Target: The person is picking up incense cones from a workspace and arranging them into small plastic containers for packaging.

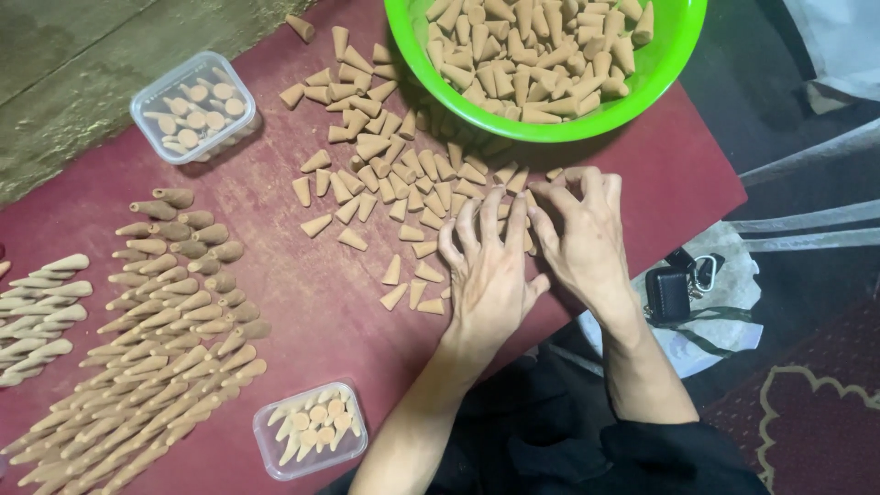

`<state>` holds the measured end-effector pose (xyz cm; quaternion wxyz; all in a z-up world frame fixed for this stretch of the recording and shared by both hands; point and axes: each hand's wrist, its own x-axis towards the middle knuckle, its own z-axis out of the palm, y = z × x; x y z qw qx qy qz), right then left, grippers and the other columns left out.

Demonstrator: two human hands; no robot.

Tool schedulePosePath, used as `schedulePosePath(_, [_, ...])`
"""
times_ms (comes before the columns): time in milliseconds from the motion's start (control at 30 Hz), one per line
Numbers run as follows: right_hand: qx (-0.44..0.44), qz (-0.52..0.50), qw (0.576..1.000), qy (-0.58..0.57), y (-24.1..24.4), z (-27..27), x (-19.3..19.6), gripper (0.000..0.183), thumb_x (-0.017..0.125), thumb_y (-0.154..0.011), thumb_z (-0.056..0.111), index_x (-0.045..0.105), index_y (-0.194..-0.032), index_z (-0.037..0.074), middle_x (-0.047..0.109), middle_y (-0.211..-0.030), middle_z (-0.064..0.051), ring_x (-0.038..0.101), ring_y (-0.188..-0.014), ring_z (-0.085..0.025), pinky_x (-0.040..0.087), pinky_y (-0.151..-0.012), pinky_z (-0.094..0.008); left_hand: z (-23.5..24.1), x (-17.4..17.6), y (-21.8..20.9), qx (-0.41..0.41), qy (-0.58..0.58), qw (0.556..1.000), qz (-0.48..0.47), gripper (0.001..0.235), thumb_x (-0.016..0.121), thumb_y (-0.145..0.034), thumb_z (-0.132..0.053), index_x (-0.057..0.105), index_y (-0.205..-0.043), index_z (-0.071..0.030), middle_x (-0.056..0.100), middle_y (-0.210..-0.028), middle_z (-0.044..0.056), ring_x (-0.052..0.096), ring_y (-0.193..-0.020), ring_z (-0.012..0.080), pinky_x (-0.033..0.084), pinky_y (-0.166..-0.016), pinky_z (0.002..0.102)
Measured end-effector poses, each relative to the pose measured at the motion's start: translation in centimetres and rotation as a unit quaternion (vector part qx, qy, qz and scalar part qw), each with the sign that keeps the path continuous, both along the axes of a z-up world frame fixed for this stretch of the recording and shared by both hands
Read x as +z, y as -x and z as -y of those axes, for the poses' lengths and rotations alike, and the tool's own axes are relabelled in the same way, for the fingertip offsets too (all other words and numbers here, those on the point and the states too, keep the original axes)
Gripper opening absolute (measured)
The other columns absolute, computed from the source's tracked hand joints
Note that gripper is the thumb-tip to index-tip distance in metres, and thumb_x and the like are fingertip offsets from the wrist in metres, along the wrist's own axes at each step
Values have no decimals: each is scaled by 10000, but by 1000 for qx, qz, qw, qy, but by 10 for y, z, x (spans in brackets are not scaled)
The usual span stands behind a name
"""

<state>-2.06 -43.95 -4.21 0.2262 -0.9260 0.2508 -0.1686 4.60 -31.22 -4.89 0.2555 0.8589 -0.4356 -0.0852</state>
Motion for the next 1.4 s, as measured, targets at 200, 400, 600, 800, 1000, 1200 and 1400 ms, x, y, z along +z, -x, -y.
schedulePosePath(200, [7,23,999,-27,1,7,-10,235,756,-928,147,721,-1158,119,539,-1136,-106,475,-1103,-362,404,-974,-475,0,-2,2,5,17,1000,6,1016,927,-603,-360,466,-1467,-91,345,-1528,150,230,-1422,371,91,-1158,616])
schedulePosePath(400, [45,55,997,-10,2,7,-12,184,684,-1019,247,700,-1180,159,647,-1169,-37,504,-1117,-305,365,-980,-422,-2,-1,5,3,26,1000,-8,961,921,-647,-320,477,-1454,-47,369,-1511,160,221,-1444,377,77,-1155,625])
schedulePosePath(600, [45,91,995,4,1,11,-11,207,710,-1032,220,708,-1235,179,700,-1151,-10,539,-1114,-267,360,-961,-396,-3,11,7,6,60,997,-44,981,907,-684,-257,429,-1507,-23,373,-1516,178,201,-1480,405,69,-1170,659])
schedulePosePath(800, [16,195,975,-101,3,-20,23,163,682,-1070,-58,702,-1230,-34,673,-1164,-205,653,-1039,-260,498,-811,-312,-22,42,13,3,112,994,14,1000,901,-664,-285,436,-1522,-68,519,-1550,102,423,-1491,295,314,-1196,522])
schedulePosePath(1000, [80,239,959,-130,9,-55,34,181,710,-1077,28,675,-1198,-101,668,-1151,-251,668,-1066,-299,563,-884,-337,-73,79,26,40,154,985,-62,949,897,-741,-253,417,-1530,-36,491,-1569,122,448,-1478,299,288,-1224,499])
schedulePosePath(1200, [192,262,916,-236,-10,-109,32,176,701,-980,-24,619,-1128,-73,641,-1095,-219,667,-1051,-296,588,-966,-342,-136,81,30,59,166,974,-141,895,773,-877,-268,269,-1567,-2,385,-1600,235,374,-1506,399,290,-1261,510])
schedulePosePath(1400, [285,205,914,-203,-33,-161,49,156,770,-917,36,679,-1028,-25,702,-1011,-175,712,-947,-265,589,-873,-324,-200,80,33,133,171,972,-92,866,875,-857,-222,356,-1508,18,446,-1521,232,436,-1449,407,364,-1251,540])
